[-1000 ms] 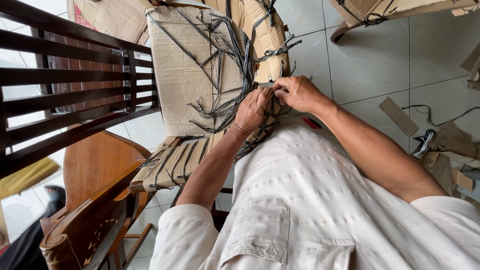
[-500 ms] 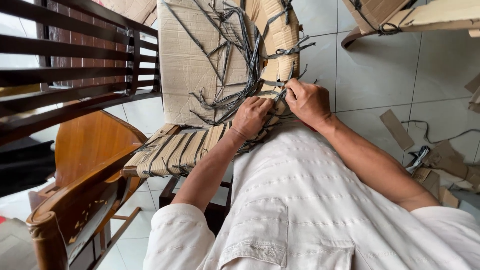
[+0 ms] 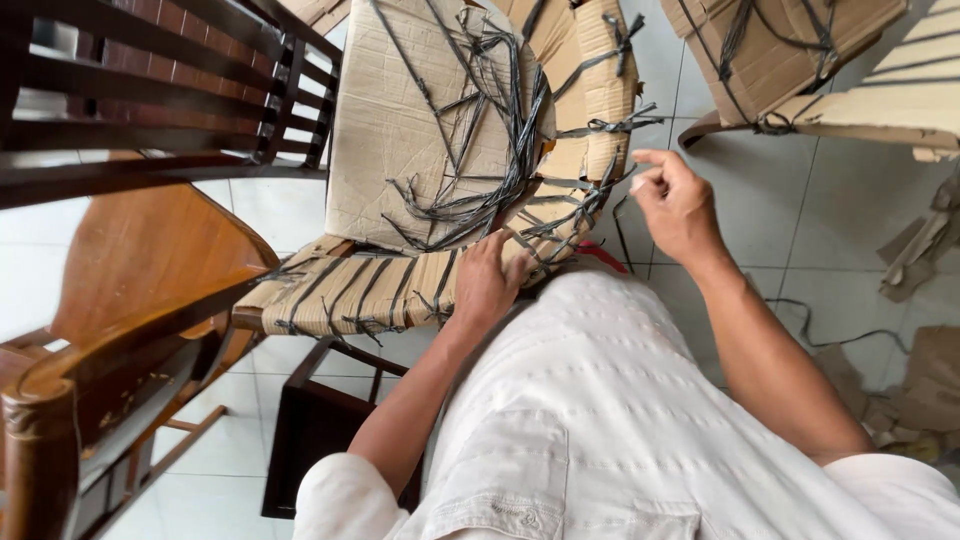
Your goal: Securing black plastic strips to a curved wooden frame by tying and pulling them tight
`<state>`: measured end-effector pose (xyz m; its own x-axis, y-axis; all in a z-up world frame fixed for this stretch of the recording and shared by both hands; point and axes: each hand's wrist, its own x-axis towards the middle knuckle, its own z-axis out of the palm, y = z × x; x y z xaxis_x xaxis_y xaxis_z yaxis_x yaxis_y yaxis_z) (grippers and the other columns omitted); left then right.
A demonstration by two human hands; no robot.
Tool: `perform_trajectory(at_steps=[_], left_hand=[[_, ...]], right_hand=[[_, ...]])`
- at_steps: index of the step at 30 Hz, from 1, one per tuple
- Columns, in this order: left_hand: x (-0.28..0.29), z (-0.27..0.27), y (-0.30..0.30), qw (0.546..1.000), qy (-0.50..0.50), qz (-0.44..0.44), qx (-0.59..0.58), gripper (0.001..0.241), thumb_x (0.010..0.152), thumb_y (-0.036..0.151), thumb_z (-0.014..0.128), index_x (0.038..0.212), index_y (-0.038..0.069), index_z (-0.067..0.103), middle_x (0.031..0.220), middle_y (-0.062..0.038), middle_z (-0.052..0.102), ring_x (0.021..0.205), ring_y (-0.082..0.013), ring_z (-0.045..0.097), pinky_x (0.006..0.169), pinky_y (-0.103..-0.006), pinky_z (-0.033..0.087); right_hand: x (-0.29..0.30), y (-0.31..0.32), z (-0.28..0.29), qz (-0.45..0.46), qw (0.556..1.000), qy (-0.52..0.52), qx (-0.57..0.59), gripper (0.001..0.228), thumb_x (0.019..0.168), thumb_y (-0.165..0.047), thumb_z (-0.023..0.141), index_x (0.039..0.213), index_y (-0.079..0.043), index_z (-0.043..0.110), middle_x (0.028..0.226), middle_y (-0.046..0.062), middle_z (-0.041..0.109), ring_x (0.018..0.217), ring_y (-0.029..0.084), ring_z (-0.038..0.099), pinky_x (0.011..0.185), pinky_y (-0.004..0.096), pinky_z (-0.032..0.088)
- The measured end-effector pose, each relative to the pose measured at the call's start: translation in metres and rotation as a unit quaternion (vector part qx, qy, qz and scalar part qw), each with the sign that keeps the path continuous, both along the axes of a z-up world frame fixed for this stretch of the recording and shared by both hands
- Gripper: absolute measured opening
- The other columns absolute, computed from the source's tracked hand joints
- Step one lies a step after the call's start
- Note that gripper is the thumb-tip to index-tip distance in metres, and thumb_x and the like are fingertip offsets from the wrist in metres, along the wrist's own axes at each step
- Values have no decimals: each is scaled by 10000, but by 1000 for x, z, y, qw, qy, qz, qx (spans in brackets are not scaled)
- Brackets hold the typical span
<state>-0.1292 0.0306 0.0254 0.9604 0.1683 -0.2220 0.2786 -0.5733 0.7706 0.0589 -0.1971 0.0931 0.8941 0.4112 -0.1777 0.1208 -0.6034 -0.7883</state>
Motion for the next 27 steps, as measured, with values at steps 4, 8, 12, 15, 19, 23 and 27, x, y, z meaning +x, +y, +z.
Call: perform_trajectory(at_steps=[4, 8, 12, 15, 19, 23, 27], left_hand=[[-22, -2, 5, 994, 45, 99, 25, 375, 1143, 378, 428, 1323, 92, 592, 1158, -165, 686, 1196, -413, 648, 1121, -647, 399], [-24, -13, -7, 972, 24, 176, 157, 409, 1104, 372, 399, 1202, 118, 702, 1129, -61, 753, 1052, -276, 683, 1097, -496, 375], [-18, -12, -11, 947, 5, 244, 211, 309, 1075, 306, 506, 1127, 106, 736, 1074, -49, 766, 958, -259, 683, 1056, -459, 421], [-10, -8, -11, 934, -39, 260, 241, 211, 1009, 196, 565, 1083, 103, 740, 953, -47, 742, 872, -244, 686, 1040, -448, 462], [-7, -11, -10, 928, -29, 266, 261, 239, 936, 158, 587, 1089, 54, 738, 910, -92, 721, 820, -264, 671, 1001, -431, 511], [-7, -13, -6, 925, -1, 263, 274, 280, 916, 167, 586, 1115, 35, 733, 884, -81, 708, 788, -255, 647, 1010, -418, 517], [-5, -18, -5, 920, 16, 283, 270, 284, 892, 161, 597, 1094, 26, 743, 852, -85, 687, 785, -251, 652, 985, -403, 526]], right_hand=[[31, 41, 21, 46, 999, 4, 20, 287, 1030, -46, 570, 1283, -56, 706, 872, 101, 721, 766, 179, 661, 705, 350, 540], [70, 126, 28, 168, 984, 38, -48, 265, 990, -59, 584, 1223, 12, 689, 1132, 157, 712, 853, 214, 621, 694, 346, 537], [106, 198, -22, 233, 949, 171, -128, 264, 1031, -145, 502, 1206, -87, 692, 1004, 49, 727, 895, 152, 671, 737, 333, 528], [126, 234, -93, 371, 896, 91, -226, 246, 1000, -201, 543, 1115, -183, 759, 935, 34, 749, 791, 198, 656, 625, 398, 460], [130, 257, -160, 558, 732, 65, -385, 581, 895, 145, 455, 1398, -109, 598, 1399, 175, 603, 1271, 385, 554, 1088, 574, 437], [136, 244, -270, 718, 521, -130, -443, 434, 988, -45, 454, 1405, -140, 525, 1300, 183, 569, 1186, 361, 520, 860, 491, 544], [122, 217, -346, 793, 349, -218, -449, 464, 1020, -254, 496, 1473, -202, 410, 1415, 122, 524, 1250, 281, 508, 885, 393, 475]])
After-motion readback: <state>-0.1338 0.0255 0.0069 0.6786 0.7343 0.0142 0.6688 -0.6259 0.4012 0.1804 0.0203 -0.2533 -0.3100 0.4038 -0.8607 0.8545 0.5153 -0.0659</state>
